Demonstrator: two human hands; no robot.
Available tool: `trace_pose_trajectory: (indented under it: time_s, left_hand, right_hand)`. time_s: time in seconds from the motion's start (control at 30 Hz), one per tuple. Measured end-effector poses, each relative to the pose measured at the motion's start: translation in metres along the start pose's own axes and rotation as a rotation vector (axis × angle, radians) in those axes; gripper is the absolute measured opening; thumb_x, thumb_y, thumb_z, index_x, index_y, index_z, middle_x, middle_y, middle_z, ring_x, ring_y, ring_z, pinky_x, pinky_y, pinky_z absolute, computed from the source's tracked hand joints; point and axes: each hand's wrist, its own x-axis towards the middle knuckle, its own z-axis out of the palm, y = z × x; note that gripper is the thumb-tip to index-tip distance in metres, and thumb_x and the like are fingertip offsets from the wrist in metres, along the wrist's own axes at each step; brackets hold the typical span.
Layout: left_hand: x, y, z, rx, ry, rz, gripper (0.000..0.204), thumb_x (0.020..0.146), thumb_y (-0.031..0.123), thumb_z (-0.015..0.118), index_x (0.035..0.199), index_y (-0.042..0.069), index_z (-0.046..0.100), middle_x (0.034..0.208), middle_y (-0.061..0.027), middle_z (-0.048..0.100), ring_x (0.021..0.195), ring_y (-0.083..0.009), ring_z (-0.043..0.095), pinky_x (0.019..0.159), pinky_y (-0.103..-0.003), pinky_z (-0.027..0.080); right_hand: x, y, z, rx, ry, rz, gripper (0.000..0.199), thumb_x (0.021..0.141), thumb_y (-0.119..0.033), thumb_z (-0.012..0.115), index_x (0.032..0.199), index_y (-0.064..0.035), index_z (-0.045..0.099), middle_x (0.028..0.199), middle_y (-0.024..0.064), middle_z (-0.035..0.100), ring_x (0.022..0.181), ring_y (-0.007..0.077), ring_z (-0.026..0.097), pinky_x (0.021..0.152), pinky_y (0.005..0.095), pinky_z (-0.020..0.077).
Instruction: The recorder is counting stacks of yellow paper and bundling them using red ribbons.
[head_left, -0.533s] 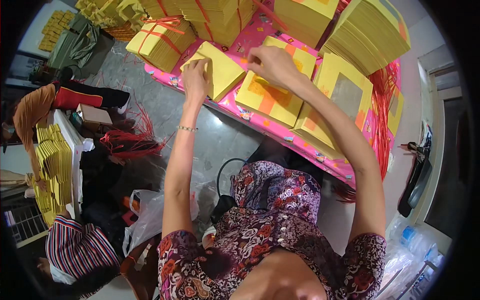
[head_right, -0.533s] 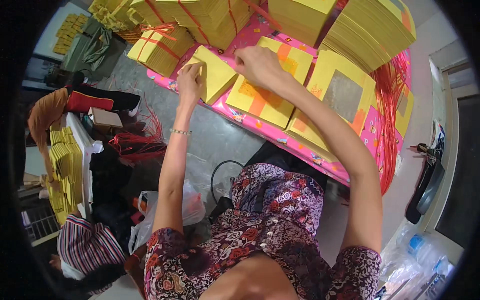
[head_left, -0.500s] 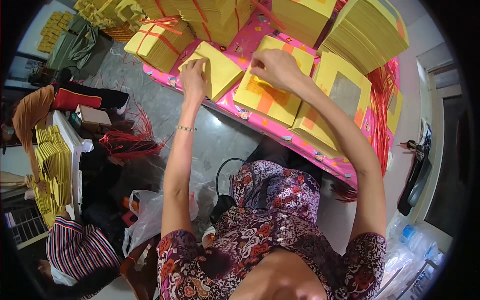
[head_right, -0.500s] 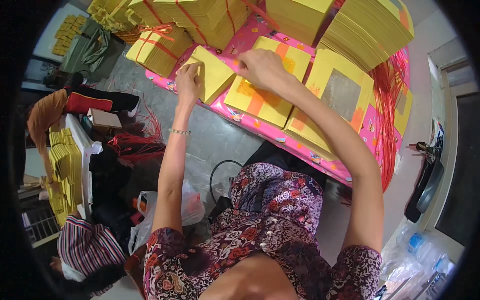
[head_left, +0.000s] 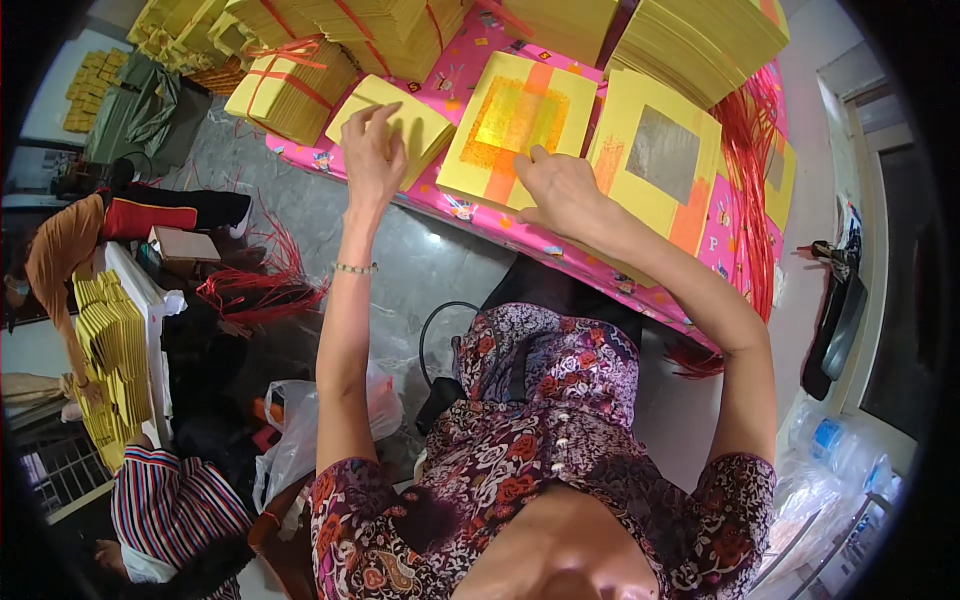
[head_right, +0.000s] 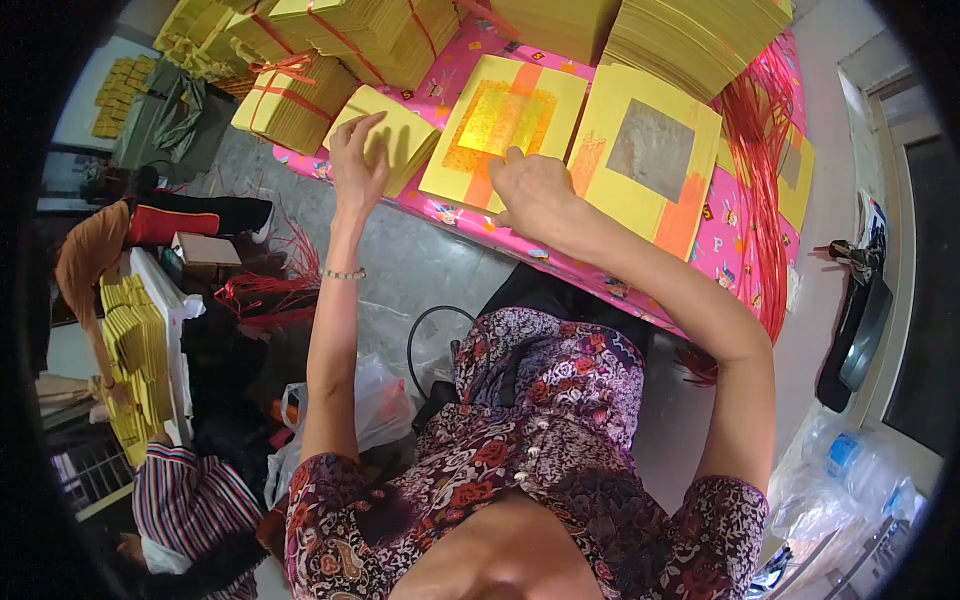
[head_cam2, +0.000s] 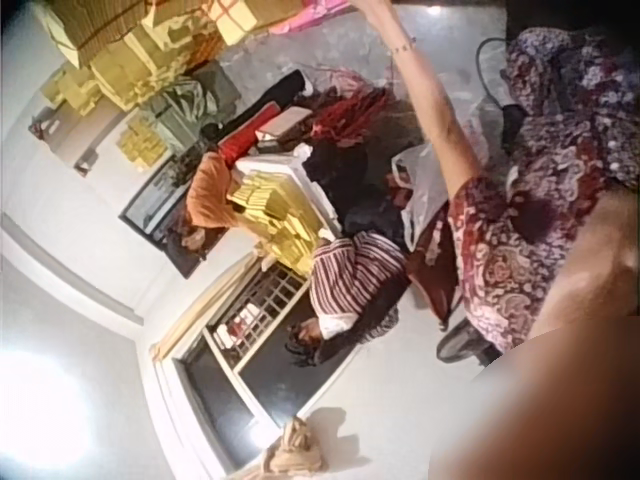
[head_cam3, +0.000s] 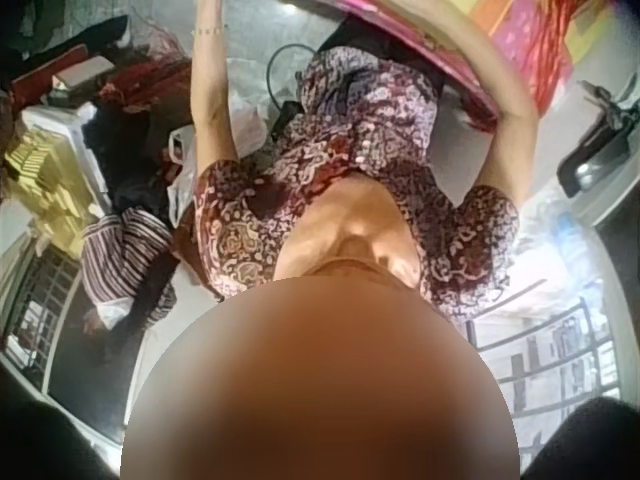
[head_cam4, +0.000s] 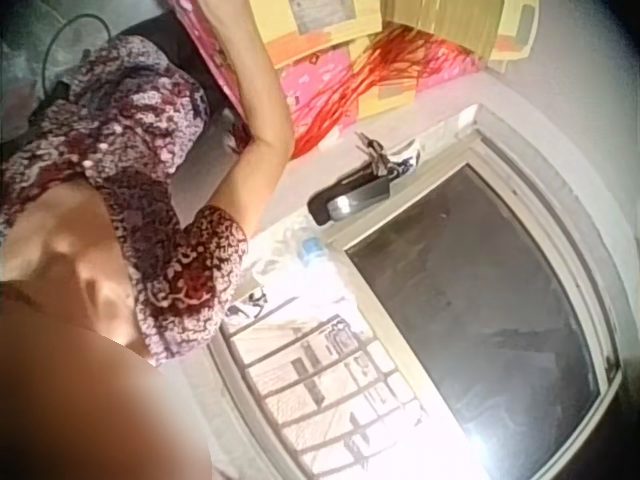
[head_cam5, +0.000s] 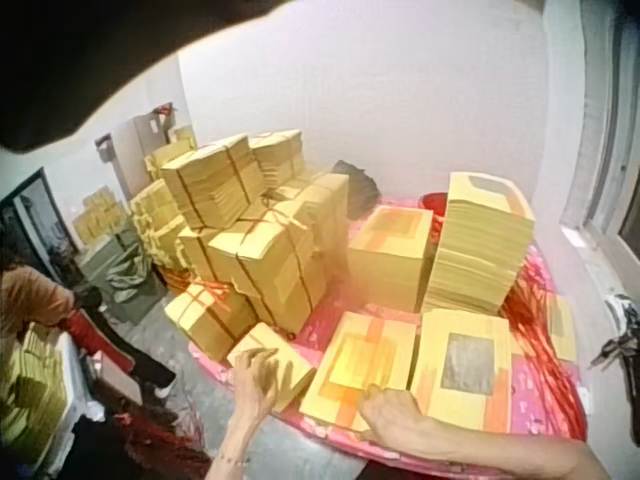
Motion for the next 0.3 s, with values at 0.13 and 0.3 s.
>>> trace_pose_trajectory:
  time_s: [0.13, 0.3]
  left_hand:
    - [-0.004, 0.042, -0.019, -0.314, -0.241, 0.042, 0.034, 0.074, 0.01, 0.066, 0.108, 0.008, 0.062, 0.109, -0.0131, 0.056, 0.104, -0.0298, 0.05, 0.091, -0.038, 0.041]
    - [-0.012, 0.056, -0.022, -0.323, -0.592, 0.205, 0.037, 0.075, 0.02, 0.07, 0.108, 0.007, 0.063, 0.11, -0.0124, 0.056, 0.108, -0.0278, 0.05, 0.095, -0.037, 0.04]
  right_hand:
    - [-0.001, 0.002, 0.0, -0.028, 0.014, -0.003, 0.051, 0.065, -0.031, 0.078, 0.093, 0.0029, 0.052, 0.091, 0.0194, 0.056, 0.08, 0.0379, 0.06, 0.064, 0.0462, 0.0487]
    - [0.006, 0.008, -0.015, -0.037, -0.202, -0.088, 0.048, 0.068, -0.028, 0.076, 0.102, -0.0028, 0.054, 0.098, 0.021, 0.059, 0.081, 0.039, 0.061, 0.068, 0.0471, 0.0492]
